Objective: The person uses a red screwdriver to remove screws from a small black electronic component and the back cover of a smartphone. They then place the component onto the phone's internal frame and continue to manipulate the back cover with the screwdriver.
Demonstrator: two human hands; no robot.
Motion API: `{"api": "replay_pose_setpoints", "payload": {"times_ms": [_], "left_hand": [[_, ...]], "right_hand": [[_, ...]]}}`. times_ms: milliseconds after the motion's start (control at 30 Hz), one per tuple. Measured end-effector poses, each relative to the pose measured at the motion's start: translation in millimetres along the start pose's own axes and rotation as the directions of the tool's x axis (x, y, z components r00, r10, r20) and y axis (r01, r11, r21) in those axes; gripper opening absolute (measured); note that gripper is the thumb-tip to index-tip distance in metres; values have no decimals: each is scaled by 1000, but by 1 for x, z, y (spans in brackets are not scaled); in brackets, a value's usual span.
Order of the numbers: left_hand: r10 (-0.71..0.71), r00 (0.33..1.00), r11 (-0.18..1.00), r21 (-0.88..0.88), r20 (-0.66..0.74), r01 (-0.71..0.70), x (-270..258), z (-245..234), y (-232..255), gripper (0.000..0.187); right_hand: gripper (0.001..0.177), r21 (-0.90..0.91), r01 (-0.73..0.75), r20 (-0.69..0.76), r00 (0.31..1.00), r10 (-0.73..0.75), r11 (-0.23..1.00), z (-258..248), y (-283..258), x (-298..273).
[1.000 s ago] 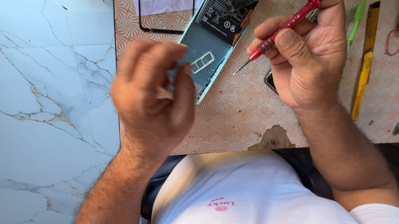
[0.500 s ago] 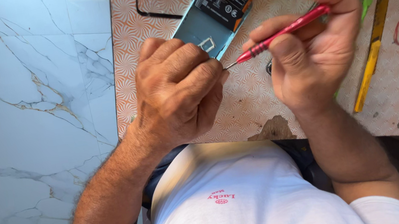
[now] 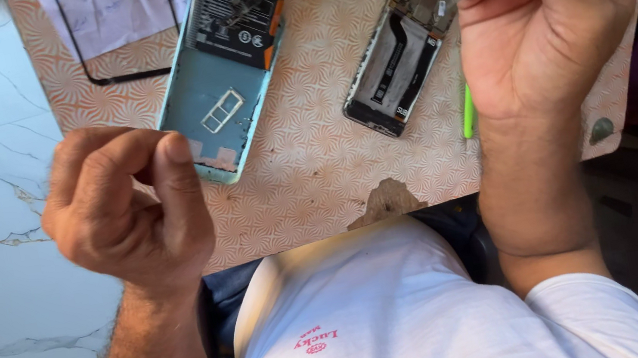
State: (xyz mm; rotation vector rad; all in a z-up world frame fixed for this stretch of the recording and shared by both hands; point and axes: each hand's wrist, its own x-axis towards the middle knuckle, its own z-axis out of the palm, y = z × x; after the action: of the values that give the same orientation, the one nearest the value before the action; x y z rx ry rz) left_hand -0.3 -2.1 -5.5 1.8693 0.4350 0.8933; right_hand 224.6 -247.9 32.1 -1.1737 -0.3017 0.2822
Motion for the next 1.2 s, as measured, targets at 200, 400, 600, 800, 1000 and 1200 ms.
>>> {"api": "replay_pose_setpoints", "payload": {"times_ms": [200, 400, 600, 800, 1000, 1200], "left_hand": [[8, 1000, 999, 36, 6, -8, -7, -4, -6, 26], [27, 1000, 995, 93, 2, -27, -7, -6, -13, 22], [-50, 999, 993, 106, 15, 48, -7, -9, -4, 21], [-107, 994, 991, 86, -3, 107, -7, -8, 1, 22], [-83, 997, 993, 89, -5, 83, -6, -6, 0, 22], [-44, 999, 997, 59, -23, 45, -1, -1, 3, 19]], "right_hand": [[17, -10, 62, -19, 998, -63, 998, -21, 16, -1], [20, -47, 183, -120, 975, -187, 982, -36, 13, -3], [24, -109, 316, -186, 925, -332, 942, -36, -5, -3], [28, -153, 392, -172, 893, -415, 907, -20, -19, -4], [33, -221, 432, -127, 876, -464, 875, -5, -26, -6], [37, -312, 422, -30, 891, -453, 851, 13, -28, -10]]}}
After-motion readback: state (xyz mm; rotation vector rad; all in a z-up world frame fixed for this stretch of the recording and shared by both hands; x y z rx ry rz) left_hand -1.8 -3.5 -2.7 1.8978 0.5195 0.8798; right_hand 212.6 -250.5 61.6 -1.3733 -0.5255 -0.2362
